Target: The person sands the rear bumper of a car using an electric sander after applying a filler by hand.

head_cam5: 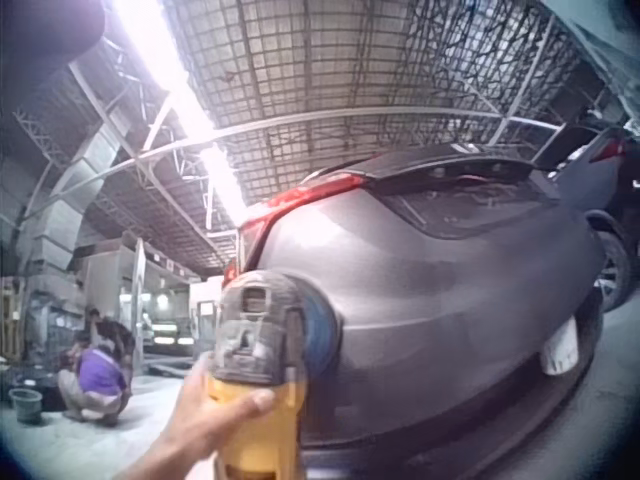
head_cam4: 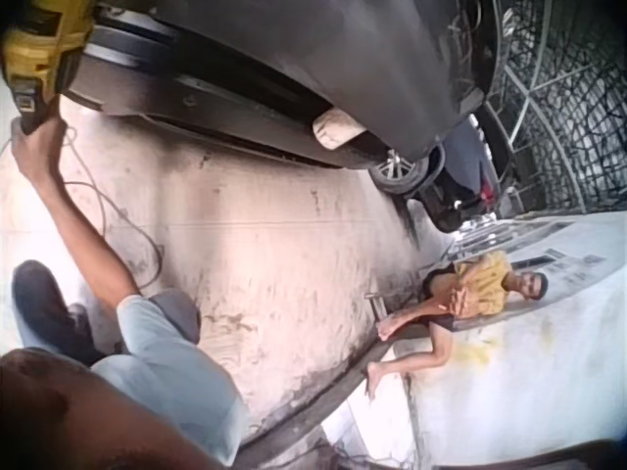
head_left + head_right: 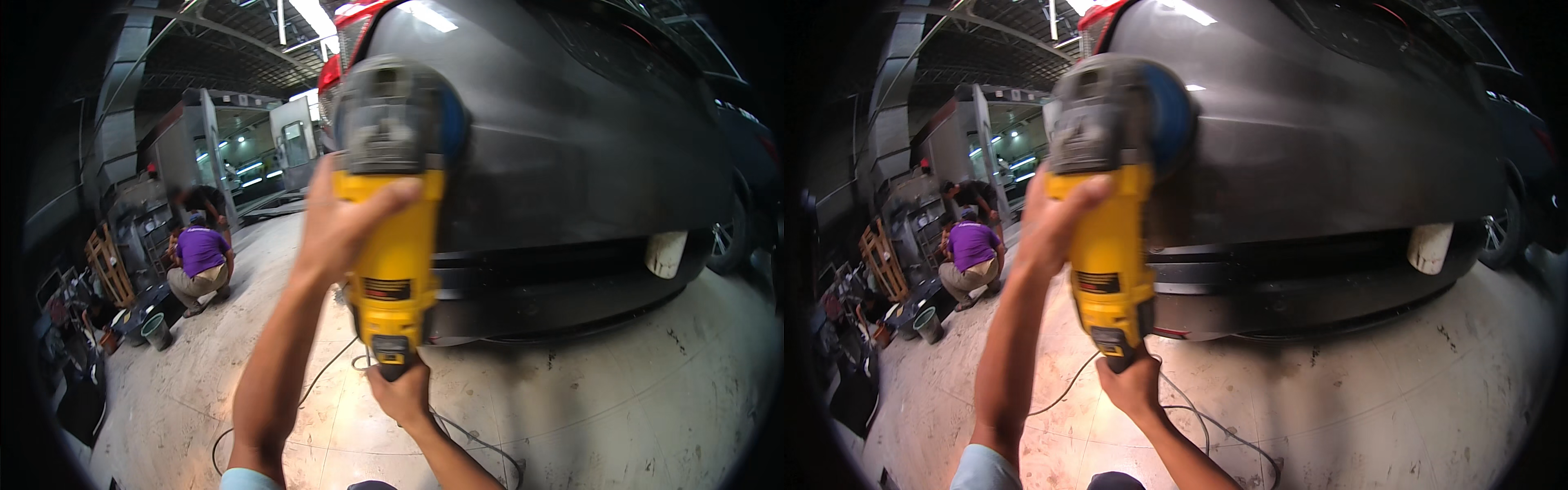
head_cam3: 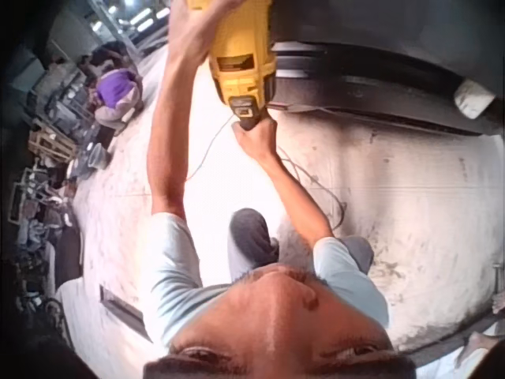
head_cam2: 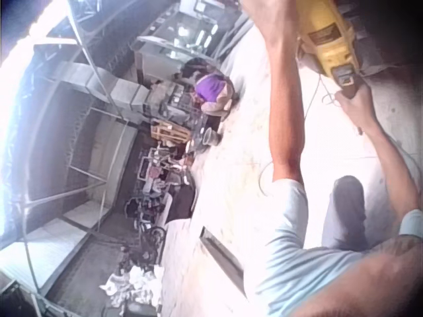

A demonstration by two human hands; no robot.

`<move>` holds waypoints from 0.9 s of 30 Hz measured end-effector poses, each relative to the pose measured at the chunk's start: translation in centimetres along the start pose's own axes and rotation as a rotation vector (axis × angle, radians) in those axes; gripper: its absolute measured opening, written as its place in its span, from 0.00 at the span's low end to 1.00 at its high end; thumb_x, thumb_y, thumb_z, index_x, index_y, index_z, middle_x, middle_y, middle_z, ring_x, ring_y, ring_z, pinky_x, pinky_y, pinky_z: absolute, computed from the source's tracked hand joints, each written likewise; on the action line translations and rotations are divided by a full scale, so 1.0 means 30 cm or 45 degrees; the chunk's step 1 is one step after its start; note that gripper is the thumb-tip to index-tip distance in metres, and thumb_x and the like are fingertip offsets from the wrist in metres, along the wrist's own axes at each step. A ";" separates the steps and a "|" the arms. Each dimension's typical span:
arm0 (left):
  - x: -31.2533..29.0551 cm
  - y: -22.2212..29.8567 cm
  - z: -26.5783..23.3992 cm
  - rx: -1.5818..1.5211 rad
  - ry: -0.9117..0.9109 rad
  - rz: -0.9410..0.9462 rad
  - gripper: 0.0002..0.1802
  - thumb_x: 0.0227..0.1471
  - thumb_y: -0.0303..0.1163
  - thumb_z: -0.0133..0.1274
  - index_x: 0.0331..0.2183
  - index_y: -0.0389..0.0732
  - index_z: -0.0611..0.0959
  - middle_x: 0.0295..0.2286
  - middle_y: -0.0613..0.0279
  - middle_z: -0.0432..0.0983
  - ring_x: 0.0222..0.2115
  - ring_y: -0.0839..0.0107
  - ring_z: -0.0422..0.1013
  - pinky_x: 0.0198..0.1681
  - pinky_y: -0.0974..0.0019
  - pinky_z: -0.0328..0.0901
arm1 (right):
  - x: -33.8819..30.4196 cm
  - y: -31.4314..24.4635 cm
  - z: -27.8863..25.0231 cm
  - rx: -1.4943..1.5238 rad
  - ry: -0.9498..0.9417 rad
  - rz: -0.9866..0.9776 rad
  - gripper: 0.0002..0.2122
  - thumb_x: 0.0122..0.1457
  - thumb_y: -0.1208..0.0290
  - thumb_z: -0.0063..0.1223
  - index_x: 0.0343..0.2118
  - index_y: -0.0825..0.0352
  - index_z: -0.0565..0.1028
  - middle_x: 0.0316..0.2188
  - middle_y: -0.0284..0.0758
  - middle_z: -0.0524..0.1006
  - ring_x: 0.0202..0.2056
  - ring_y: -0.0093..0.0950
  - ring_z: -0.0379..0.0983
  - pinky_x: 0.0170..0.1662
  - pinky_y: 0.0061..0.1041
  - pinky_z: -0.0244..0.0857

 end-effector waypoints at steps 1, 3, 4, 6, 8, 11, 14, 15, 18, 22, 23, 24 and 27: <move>-0.011 0.005 -0.046 -0.011 -0.037 -0.005 0.30 0.39 0.43 0.63 0.39 0.34 0.71 0.30 0.55 0.75 0.29 0.69 0.74 0.33 0.67 0.71 | 0.011 0.012 0.014 -0.073 -0.083 0.048 0.14 0.43 0.75 0.56 0.35 0.72 0.72 0.25 0.40 0.77 0.28 0.30 0.75 0.32 0.26 0.68; -0.018 -0.043 -0.143 0.075 0.185 -0.001 0.29 0.42 0.45 0.61 0.40 0.35 0.72 0.31 0.57 0.74 0.29 0.70 0.72 0.34 0.67 0.69 | 0.030 0.046 0.039 -0.200 -0.285 0.080 0.26 0.44 0.65 0.57 0.48 0.64 0.66 0.31 0.47 0.77 0.34 0.45 0.74 0.36 0.37 0.69; -0.024 -0.054 -0.172 0.087 0.202 0.006 0.30 0.43 0.46 0.59 0.42 0.35 0.72 0.32 0.57 0.73 0.30 0.71 0.72 0.35 0.67 0.68 | 0.034 0.043 0.050 -0.214 -0.319 0.050 0.27 0.45 0.65 0.56 0.50 0.63 0.64 0.28 0.47 0.77 0.32 0.46 0.74 0.35 0.38 0.69; -0.029 -0.065 -0.203 0.070 0.210 -0.052 0.31 0.43 0.47 0.58 0.43 0.35 0.72 0.32 0.58 0.73 0.31 0.71 0.71 0.36 0.68 0.67 | 0.029 0.032 0.053 -0.335 -0.395 0.111 0.29 0.45 0.64 0.55 0.53 0.61 0.62 0.26 0.48 0.77 0.30 0.46 0.74 0.34 0.39 0.69; -0.030 -0.071 -0.156 0.038 0.152 -0.039 0.30 0.43 0.46 0.59 0.43 0.35 0.72 0.32 0.58 0.73 0.31 0.72 0.71 0.36 0.68 0.67 | 0.020 0.056 0.032 -0.330 -0.351 0.106 0.30 0.45 0.64 0.54 0.53 0.61 0.60 0.24 0.48 0.77 0.29 0.47 0.74 0.33 0.40 0.69; -0.028 -0.012 -0.031 0.033 0.086 -0.007 0.29 0.43 0.45 0.59 0.42 0.35 0.73 0.32 0.59 0.73 0.31 0.72 0.71 0.36 0.68 0.67 | 0.001 0.035 -0.035 -0.126 -0.229 0.053 0.27 0.45 0.66 0.55 0.50 0.64 0.64 0.26 0.47 0.77 0.30 0.46 0.74 0.33 0.38 0.70; -0.015 0.068 0.130 0.040 0.049 0.029 0.27 0.42 0.42 0.60 0.40 0.35 0.73 0.31 0.59 0.74 0.28 0.72 0.72 0.34 0.69 0.68 | -0.012 -0.033 -0.128 -0.060 -0.113 0.041 0.23 0.44 0.70 0.57 0.45 0.68 0.67 0.27 0.46 0.77 0.31 0.44 0.75 0.34 0.35 0.70; -0.007 0.098 0.186 0.025 -0.052 0.025 0.27 0.41 0.42 0.61 0.40 0.35 0.73 0.29 0.59 0.75 0.26 0.71 0.73 0.32 0.69 0.68 | -0.013 -0.044 -0.157 -0.006 -0.055 0.006 0.21 0.43 0.71 0.57 0.43 0.70 0.69 0.26 0.45 0.78 0.32 0.42 0.76 0.34 0.32 0.69; 0.024 0.107 0.297 0.044 -0.226 0.075 0.32 0.38 0.43 0.64 0.39 0.31 0.70 0.27 0.57 0.76 0.23 0.69 0.74 0.28 0.69 0.70 | -0.031 -0.075 -0.226 0.090 0.044 0.133 0.17 0.42 0.75 0.57 0.38 0.71 0.71 0.26 0.40 0.78 0.28 0.30 0.77 0.32 0.26 0.68; 0.009 0.089 0.462 0.187 -0.155 0.083 0.39 0.33 0.45 0.66 0.36 0.25 0.65 0.26 0.48 0.75 0.24 0.63 0.74 0.30 0.66 0.70 | -0.047 -0.107 -0.317 0.321 0.186 0.293 0.03 0.42 0.80 0.53 0.20 0.71 0.71 0.13 0.28 0.70 0.16 0.18 0.67 0.20 0.19 0.60; 0.013 0.120 0.496 0.235 -0.136 0.143 0.41 0.31 0.46 0.67 0.35 0.24 0.64 0.27 0.44 0.74 0.26 0.59 0.74 0.32 0.64 0.70 | -0.053 -0.140 -0.333 0.304 0.246 0.200 0.03 0.43 0.81 0.52 0.18 0.71 0.70 0.11 0.27 0.69 0.15 0.18 0.67 0.20 0.19 0.60; 0.012 0.122 0.531 0.269 -0.124 0.191 0.43 0.28 0.46 0.68 0.34 0.22 0.63 0.27 0.40 0.73 0.28 0.55 0.74 0.34 0.63 0.70 | -0.061 -0.111 -0.355 0.337 0.287 0.209 0.03 0.42 0.81 0.52 0.17 0.71 0.70 0.12 0.28 0.69 0.15 0.18 0.67 0.20 0.19 0.60; -0.042 0.120 0.538 0.295 -0.140 0.168 0.45 0.27 0.44 0.68 0.37 0.20 0.62 0.28 0.37 0.73 0.30 0.52 0.74 0.37 0.63 0.69 | -0.099 -0.080 -0.348 0.429 0.278 0.232 0.03 0.42 0.82 0.52 0.18 0.71 0.70 0.13 0.29 0.70 0.16 0.18 0.68 0.22 0.19 0.60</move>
Point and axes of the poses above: each hand's wrist, its own x-axis towards the middle knuckle, its own z-axis out of the palm, y = z × x, the point moved 1 cm from there along x, towards the middle knuckle
